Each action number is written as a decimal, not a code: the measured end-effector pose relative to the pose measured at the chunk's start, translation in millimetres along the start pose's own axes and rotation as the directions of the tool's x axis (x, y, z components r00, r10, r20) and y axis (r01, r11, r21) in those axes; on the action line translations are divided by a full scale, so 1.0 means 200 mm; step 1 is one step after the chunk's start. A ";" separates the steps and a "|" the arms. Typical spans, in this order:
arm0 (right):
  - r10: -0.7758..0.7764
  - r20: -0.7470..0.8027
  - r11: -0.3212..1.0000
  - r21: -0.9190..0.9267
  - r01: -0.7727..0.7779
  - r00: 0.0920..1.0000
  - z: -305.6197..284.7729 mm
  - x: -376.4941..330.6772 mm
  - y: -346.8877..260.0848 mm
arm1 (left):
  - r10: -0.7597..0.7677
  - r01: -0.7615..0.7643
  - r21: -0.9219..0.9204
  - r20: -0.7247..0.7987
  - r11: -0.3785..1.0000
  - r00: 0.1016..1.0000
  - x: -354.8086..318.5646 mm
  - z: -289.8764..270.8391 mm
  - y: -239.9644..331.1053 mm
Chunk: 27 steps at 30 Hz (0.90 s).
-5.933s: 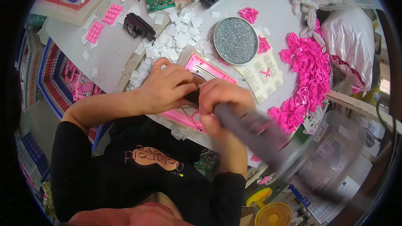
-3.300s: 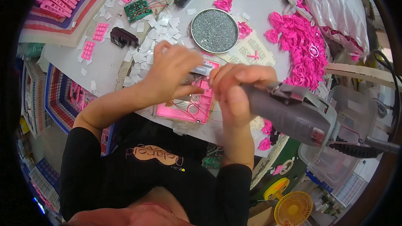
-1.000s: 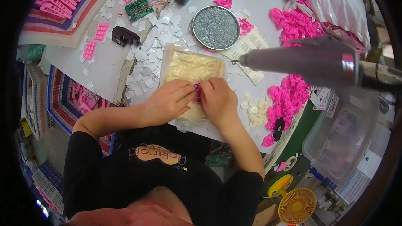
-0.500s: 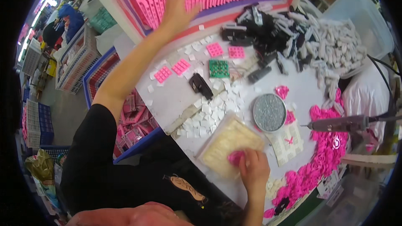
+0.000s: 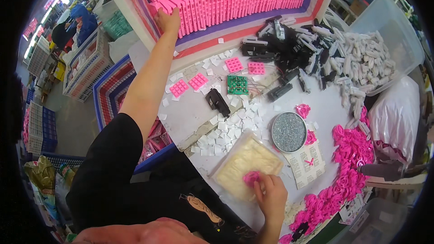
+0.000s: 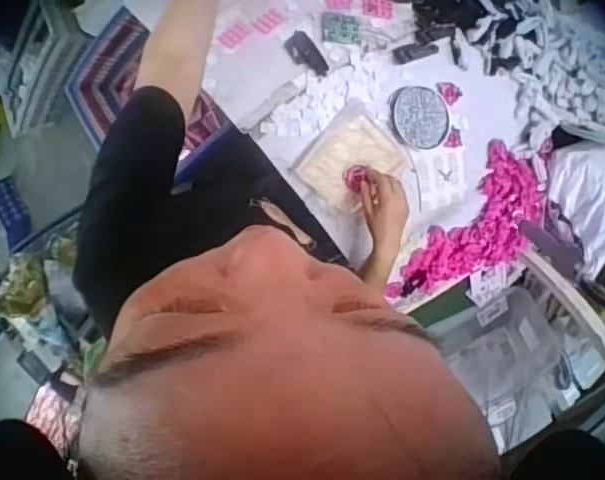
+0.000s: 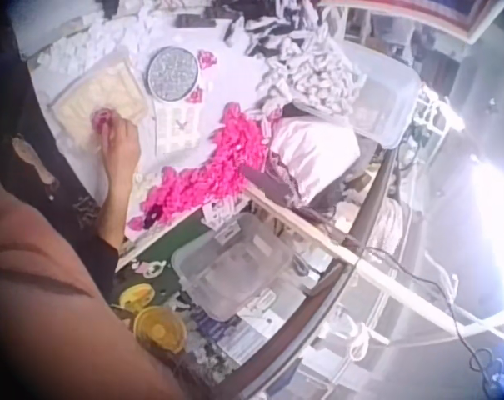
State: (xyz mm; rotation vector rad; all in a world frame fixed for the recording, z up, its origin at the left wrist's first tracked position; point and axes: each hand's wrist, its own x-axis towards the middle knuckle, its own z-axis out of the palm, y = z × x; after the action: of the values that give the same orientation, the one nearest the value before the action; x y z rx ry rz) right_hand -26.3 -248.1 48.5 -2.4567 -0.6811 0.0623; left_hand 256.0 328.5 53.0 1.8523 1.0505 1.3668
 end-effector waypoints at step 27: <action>0.260 -0.609 0.171 -0.734 -0.657 0.749 -0.79 -1.15 1.55 | 0.250 0.658 -0.086 0.955 0.748 -0.160 -1.47 -1.11 0.39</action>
State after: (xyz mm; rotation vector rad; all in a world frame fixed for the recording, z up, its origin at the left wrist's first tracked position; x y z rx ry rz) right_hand -53.0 -659.6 -14.8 -3.5665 0.5015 -0.7598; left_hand 17.5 38.6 40.3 1.3371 -0.0650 -0.3359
